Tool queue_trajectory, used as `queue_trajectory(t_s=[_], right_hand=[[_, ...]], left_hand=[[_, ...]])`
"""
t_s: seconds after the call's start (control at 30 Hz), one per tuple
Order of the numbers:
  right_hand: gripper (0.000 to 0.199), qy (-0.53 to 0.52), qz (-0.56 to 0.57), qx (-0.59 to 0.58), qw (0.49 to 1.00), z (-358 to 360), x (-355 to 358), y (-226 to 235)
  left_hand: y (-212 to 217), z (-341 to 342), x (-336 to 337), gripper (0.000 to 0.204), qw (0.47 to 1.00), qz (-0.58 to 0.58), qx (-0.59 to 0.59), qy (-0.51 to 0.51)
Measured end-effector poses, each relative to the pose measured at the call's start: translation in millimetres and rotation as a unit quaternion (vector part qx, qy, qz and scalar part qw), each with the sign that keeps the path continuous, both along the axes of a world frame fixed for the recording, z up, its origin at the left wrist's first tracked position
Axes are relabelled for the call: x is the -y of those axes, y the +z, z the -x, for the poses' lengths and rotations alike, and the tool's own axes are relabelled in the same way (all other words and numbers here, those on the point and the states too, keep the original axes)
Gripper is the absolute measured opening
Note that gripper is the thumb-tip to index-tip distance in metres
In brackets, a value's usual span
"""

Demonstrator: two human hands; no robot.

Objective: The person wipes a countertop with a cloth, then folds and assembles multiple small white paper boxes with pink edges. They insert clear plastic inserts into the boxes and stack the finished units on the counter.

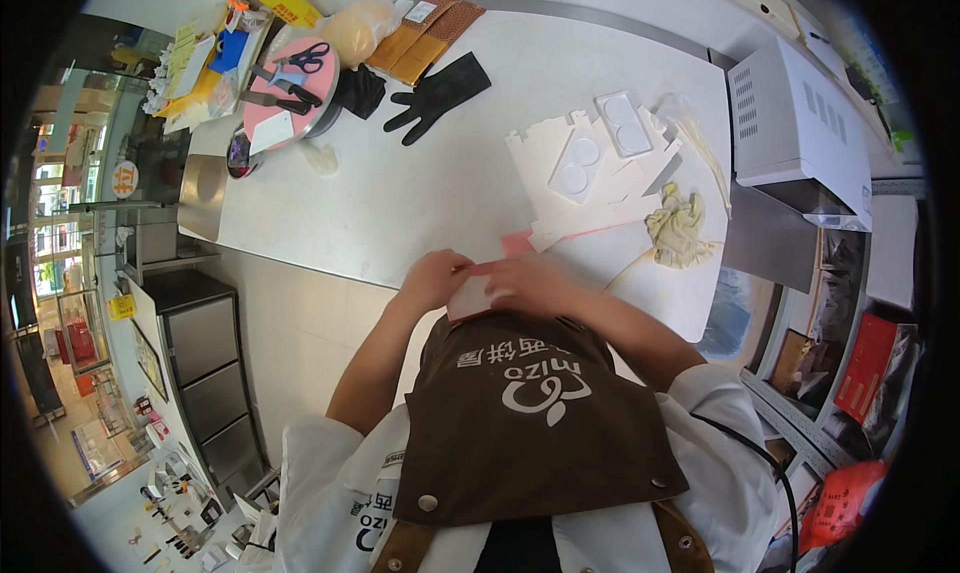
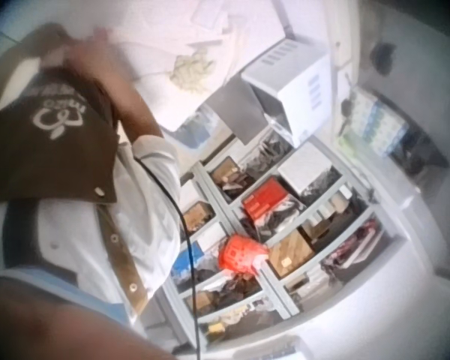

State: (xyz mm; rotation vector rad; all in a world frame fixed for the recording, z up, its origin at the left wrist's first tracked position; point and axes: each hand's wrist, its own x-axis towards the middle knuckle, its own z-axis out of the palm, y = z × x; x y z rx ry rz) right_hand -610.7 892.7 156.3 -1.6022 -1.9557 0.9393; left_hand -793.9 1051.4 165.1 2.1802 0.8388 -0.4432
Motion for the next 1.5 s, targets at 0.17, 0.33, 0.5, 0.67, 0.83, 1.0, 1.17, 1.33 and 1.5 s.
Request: queue_trajectory(t_s=[0.17, 0.33, 0.5, 0.67, 0.83, 1.0, 1.17, 1.33, 1.5], right_hand=[[0.051, -0.135, -0.049, 0.210, 0.967, -113.2, -33.7, -31.6], [0.070, 0.028, -0.011, 0.423, 0.905, -192.7, -33.2, -77.0], [0.076, 0.024, -0.013, 0.404, 0.914, -192.3, -47.6, -97.4], [0.090, -0.136, 0.062, -0.003, 0.989, -124.5, -67.4, -7.4], [0.090, -0.174, 0.097, -0.358, 0.912, -24.9, -41.7, 43.7], [0.089, -0.072, 0.025, -0.145, 0.986, 12.7, -34.4, 44.6], [0.084, -0.037, 0.027, -0.100, 0.994, 21.1, -31.7, 35.3], [0.075, -0.015, 0.008, -0.073, 0.997, 35.0, -36.3, 28.2], [0.059, 0.020, 0.000, -0.052, 0.998, 36.9, -35.9, 7.4]], left_hand=[[10.4, 11.9, 18.9, 0.025, 0.997, -0.069, 0.004, 0.030], [1.6, 14.1, 7.0, 0.024, 0.997, -0.043, 0.025, 0.054], [-8.1, 19.1, 6.8, 0.025, 0.997, -0.032, 0.016, 0.071], [-10.5, 26.3, 7.3, 0.027, 0.990, 0.020, 0.042, 0.132], [-14.5, 23.5, -0.8, 0.034, 0.973, 0.128, 0.093, 0.166], [-17.7, 28.6, -13.1, 0.035, 0.964, 0.193, 0.081, 0.167], [-55.2, 39.6, -16.5, 0.039, 0.948, 0.240, 0.132, 0.161], [-74.6, 56.8, -20.4, 0.051, 0.834, 0.446, 0.123, 0.301], [-48.2, 60.1, -6.2, 0.054, 0.787, 0.508, 0.175, 0.304]])
